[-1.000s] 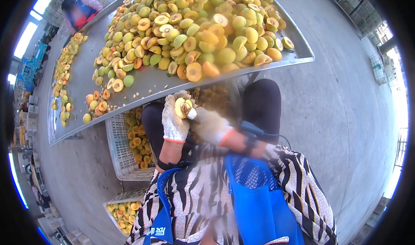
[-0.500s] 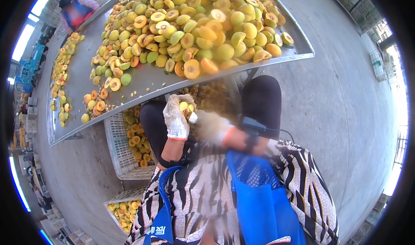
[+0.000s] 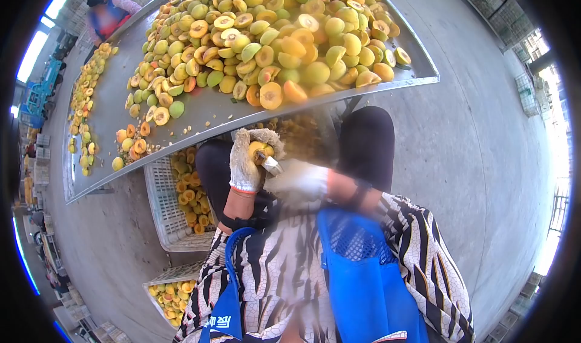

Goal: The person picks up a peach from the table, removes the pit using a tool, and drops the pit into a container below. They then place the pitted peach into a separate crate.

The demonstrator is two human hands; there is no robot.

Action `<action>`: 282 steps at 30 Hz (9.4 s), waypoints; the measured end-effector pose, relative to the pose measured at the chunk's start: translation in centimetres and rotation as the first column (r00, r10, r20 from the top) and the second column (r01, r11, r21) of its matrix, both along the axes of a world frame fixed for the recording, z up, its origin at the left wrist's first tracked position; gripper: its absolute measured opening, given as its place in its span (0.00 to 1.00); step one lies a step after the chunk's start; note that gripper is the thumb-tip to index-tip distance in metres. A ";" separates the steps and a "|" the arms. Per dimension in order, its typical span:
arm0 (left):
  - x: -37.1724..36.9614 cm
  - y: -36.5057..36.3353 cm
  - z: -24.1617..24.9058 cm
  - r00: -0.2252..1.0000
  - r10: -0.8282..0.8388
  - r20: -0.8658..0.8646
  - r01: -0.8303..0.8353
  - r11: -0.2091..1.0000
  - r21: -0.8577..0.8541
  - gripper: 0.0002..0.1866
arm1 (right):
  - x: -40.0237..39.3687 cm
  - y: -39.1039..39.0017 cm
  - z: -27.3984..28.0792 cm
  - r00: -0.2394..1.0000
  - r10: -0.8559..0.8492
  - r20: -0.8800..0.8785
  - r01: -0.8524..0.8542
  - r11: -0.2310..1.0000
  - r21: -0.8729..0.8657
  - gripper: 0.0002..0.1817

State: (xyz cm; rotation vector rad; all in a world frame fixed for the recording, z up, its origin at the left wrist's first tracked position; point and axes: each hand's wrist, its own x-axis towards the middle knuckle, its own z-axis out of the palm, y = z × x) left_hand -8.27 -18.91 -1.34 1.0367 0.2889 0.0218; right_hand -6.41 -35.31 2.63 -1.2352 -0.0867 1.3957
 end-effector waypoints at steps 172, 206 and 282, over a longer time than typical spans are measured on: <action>2.3 1.8 1.5 0.992 0.121 0.019 -0.110 0.947 -0.302 0.18 | 0.7 1.2 0.9 0.474 0.117 0.873 0.432 0.833 -0.346 0.15; 1.3 0.2 0.2 0.992 0.073 0.098 -0.072 0.997 -0.018 0.16 | -0.6 1.7 1.2 0.898 0.038 0.439 0.051 0.980 -0.190 0.10; 1.6 -0.6 2.6 0.956 0.163 -0.242 -0.238 0.916 -0.323 0.25 | -1.3 1.3 0.2 0.476 0.190 0.859 0.224 0.918 -0.328 0.26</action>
